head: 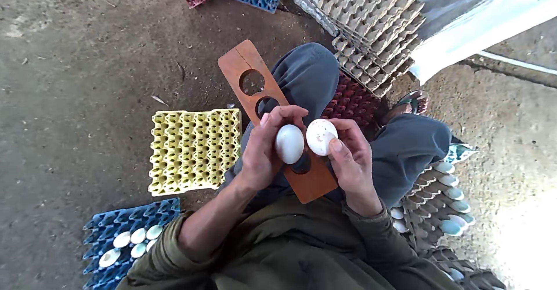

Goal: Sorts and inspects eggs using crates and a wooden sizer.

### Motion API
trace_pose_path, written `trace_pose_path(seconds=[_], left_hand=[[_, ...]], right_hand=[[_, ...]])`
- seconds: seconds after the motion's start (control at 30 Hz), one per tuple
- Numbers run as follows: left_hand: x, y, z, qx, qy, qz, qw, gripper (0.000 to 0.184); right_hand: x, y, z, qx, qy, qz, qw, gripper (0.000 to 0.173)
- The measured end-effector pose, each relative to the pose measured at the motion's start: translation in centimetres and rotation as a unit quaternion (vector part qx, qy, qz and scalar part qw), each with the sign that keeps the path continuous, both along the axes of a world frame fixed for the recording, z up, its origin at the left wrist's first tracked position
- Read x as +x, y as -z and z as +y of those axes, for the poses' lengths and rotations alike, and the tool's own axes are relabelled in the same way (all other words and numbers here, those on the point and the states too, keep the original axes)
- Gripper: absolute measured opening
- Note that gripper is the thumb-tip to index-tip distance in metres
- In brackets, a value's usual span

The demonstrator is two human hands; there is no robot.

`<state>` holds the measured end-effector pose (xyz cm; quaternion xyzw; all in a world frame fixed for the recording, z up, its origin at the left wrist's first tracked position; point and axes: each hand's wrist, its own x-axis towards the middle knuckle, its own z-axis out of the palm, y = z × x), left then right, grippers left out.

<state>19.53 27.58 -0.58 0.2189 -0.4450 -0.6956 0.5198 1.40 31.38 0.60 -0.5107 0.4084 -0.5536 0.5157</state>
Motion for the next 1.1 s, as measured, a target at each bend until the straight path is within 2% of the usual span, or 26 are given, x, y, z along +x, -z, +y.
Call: trace_pose_path(seconds=[0.3, 0.57, 0.7, 0.77, 0.87, 1.0, 1.1], left_hand=[[-0.8, 0.3, 0.1, 0.003, 0.01, 0.024, 1.0, 0.071], [-0.9, 0.2, 0.3, 0.0, 0.004, -0.015, 1.0, 0.071], [-0.8, 0.1, 0.3, 0.011, 0.002, -0.096, 0.995, 0.048], [-0.9, -0.2, 0.4, 0.014, 0.001, -0.103, 0.995, 0.041], [-0.9, -0.5, 0.2, 0.0, -0.008, -0.139, 0.99, 0.047], [-0.6, -0.9, -0.1, -0.02, 0.01, -0.163, 0.986, 0.05], [-0.3, -0.9, -0.3, -0.025, 0.027, -0.161, 0.986, 0.044]], right_hand=[[-0.8, 0.7, 0.0, 0.025, -0.008, -0.054, 0.998, 0.022], [-1.1, 1.2, -0.1, 0.031, -0.003, -0.061, 0.998, 0.022], [-1.0, 1.1, -0.1, 0.033, -0.01, -0.073, 0.997, 0.023], [-1.0, 1.1, -0.2, 0.025, -0.013, -0.081, 0.996, 0.023], [-0.7, 1.1, -0.3, 0.002, 0.004, -0.062, 0.998, 0.025], [-0.4, 1.3, -0.5, -0.044, 0.017, -0.065, 0.997, 0.035], [-0.5, 1.5, -0.7, -0.083, 0.008, -0.066, 0.994, 0.037]])
